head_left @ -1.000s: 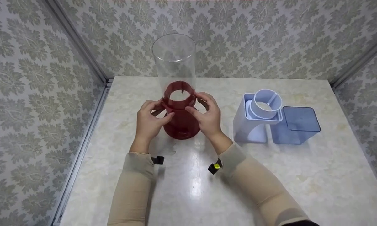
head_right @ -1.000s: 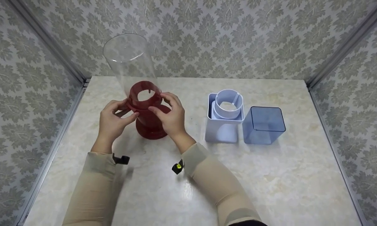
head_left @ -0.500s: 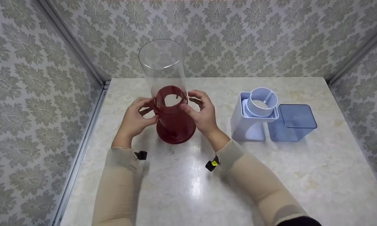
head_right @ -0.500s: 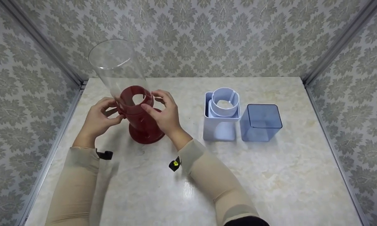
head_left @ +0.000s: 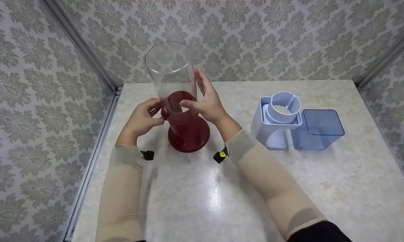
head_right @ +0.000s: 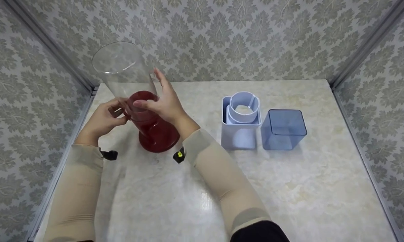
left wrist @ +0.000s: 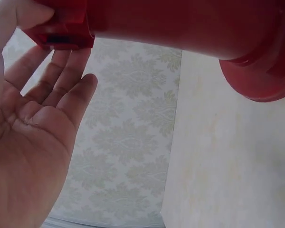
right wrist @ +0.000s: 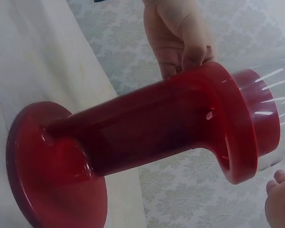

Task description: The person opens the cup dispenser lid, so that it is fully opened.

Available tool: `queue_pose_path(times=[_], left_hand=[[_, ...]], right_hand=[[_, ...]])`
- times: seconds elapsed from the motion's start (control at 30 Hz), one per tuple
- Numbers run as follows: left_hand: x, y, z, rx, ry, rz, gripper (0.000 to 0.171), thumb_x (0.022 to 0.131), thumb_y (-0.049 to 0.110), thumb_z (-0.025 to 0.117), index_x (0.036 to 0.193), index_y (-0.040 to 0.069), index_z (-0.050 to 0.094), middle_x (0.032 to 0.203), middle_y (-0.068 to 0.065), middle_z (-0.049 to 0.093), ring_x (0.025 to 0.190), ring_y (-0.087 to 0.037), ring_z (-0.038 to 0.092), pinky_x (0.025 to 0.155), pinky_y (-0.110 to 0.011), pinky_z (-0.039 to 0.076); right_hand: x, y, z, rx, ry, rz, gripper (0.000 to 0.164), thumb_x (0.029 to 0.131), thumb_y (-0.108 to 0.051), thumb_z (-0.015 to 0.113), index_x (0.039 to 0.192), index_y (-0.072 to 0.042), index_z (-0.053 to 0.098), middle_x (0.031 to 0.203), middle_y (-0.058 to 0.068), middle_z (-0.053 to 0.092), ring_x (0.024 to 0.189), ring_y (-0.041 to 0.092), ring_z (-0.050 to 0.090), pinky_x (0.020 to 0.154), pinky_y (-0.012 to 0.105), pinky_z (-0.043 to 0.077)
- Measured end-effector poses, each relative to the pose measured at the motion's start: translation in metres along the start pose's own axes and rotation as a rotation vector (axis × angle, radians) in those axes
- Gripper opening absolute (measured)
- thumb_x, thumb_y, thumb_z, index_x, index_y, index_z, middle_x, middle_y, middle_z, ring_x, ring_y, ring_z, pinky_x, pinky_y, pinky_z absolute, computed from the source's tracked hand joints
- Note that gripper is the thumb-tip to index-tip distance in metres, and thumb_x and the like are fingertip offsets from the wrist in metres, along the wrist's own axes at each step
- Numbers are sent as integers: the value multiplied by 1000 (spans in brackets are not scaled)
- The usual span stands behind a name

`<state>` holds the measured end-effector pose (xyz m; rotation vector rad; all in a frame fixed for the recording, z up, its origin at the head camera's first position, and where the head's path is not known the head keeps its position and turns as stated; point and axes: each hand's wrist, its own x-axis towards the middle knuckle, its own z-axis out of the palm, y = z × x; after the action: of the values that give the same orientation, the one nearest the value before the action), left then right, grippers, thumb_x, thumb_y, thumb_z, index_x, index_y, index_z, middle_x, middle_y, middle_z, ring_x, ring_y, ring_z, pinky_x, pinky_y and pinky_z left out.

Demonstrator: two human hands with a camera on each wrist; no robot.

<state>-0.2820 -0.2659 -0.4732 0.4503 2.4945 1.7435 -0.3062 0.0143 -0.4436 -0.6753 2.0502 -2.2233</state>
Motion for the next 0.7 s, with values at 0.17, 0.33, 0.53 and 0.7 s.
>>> queue_pose_path(times=[0.17, 0.33, 0.53, 0.7], left_hand=[[5, -9, 10, -95, 70, -4, 60, 95, -12, 69, 154, 1, 66, 139, -8, 73, 130, -11, 68, 130, -26, 49], [7, -18, 22, -288, 159, -13, 51, 102, -8, 65, 152, -3, 65, 136, 0, 74, 127, -12, 69, 97, -23, 63], [6, -23, 28, -329, 213, -21, 49, 99, -10, 63, 146, 1, 69, 128, 5, 77, 123, -14, 69, 90, -24, 64], [3, -22, 24, -318, 228, -14, 53, 93, -16, 62, 145, -5, 69, 125, 5, 78, 119, -12, 70, 87, -21, 64]], right_hand=[[6, -3, 5, 27, -86, 16, 174, 53, -80, 101, 183, -14, 7, 191, 6, 23, 179, 23, 20, 146, 49, 26], [7, -5, 13, -14, -96, -4, 151, 71, -64, 103, 181, -15, 13, 183, 5, 38, 173, 26, 33, 140, 48, 39], [6, -6, 18, -49, -32, -33, 105, 91, -17, 94, 174, -6, 30, 174, 9, 48, 166, 35, 42, 140, 54, 37], [4, -2, 24, -29, 2, -73, 101, 88, -15, 96, 170, -6, 37, 172, 9, 51, 162, 32, 47, 136, 52, 44]])
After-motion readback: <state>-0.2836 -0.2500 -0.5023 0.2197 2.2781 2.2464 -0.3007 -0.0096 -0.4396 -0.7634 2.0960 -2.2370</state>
